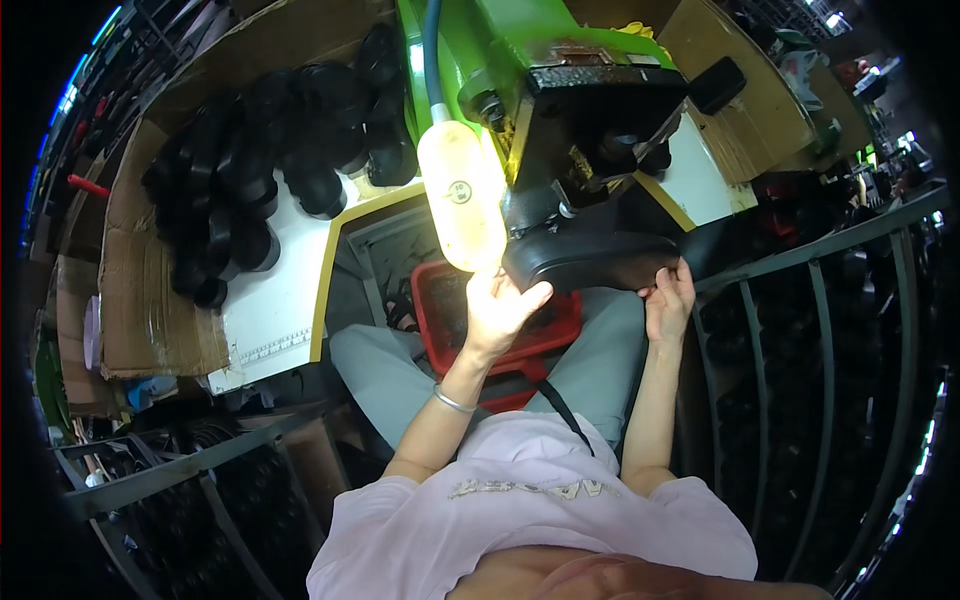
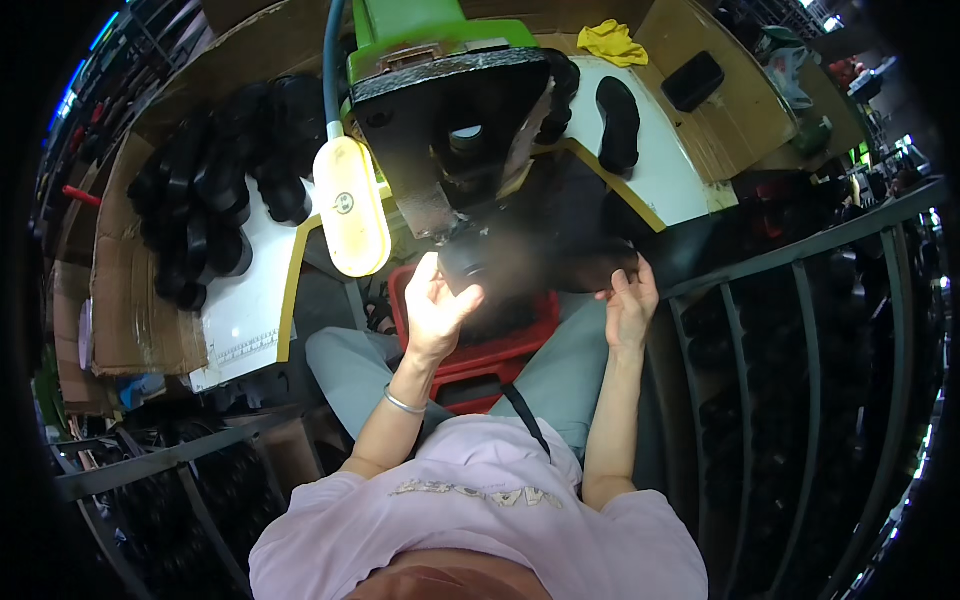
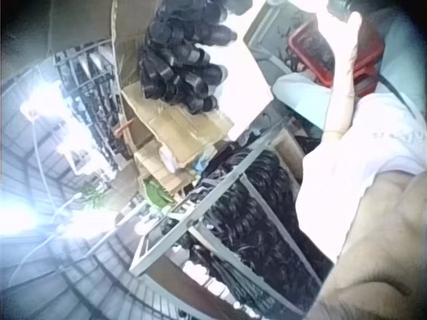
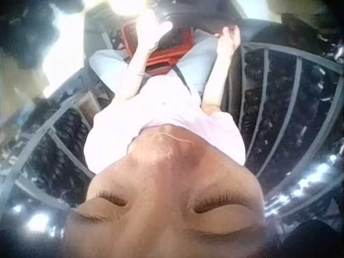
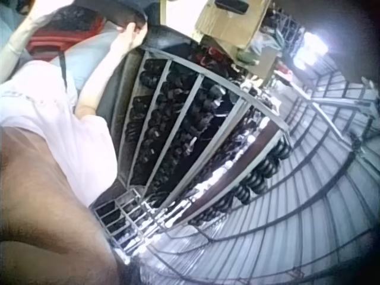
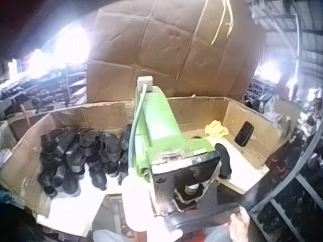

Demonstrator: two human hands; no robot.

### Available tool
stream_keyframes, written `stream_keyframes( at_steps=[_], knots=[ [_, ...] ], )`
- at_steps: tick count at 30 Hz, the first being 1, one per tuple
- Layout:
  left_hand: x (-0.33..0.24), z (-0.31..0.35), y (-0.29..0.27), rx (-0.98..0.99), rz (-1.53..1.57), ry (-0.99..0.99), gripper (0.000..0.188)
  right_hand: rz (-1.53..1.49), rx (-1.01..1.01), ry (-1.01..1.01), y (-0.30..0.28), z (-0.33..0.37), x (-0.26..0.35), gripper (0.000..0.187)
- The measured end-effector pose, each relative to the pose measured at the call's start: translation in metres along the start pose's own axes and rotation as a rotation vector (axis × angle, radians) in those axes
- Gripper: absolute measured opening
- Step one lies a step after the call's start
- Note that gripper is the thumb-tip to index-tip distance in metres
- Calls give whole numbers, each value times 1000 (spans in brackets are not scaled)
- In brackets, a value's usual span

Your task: The person uses a green grinding machine to smooth the edges of black shoe parts. They pick up each part from a nearby pile, press it against the rotating wheel, and then place the finished item on a shelf to the right.

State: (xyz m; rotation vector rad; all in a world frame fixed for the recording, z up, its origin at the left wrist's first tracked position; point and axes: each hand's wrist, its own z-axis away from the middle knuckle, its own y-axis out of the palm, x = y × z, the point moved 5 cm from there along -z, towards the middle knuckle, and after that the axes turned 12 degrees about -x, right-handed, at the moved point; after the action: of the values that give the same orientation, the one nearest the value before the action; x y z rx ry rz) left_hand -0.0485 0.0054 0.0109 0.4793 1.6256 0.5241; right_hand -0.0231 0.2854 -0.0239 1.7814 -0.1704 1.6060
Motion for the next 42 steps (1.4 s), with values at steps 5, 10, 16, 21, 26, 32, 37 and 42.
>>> stream_keyframes(
  at_steps=[5, 10, 16, 21, 26, 32, 37, 42],
  knots=[
    [-6, 11, -36, -188, -46, 118, 47, 113, 108, -60, 45, 6, 30, 45],
    [-32, 35, -72, -129, -207, 180, 52, 769, 179, -668, 91, 37, 44, 34],
    [-36, 51, -50, 87, -465, 437, 37, 597, 552, -644, 158, 113, 46, 33],
    [-28, 64, -46, 177, -528, 562, 36, 675, 378, -1028, 139, 97, 30, 5],
    [-52, 76, -20, 293, -745, 756, 39, 1319, -9, -674, 46, 56, 27, 22],
    [-38, 96, 0, 498, -828, 901, 34, 40, 396, 569, 42, 150, -24, 51],
    [-61, 119, 46, 660, -1054, 537, 51, 88, 171, 419, 27, 143, -14, 46],
    [-47, 151, 42, 642, -1060, 466, 43, 250, 9, 202, 2, 40, 23, 42]
  ],
)
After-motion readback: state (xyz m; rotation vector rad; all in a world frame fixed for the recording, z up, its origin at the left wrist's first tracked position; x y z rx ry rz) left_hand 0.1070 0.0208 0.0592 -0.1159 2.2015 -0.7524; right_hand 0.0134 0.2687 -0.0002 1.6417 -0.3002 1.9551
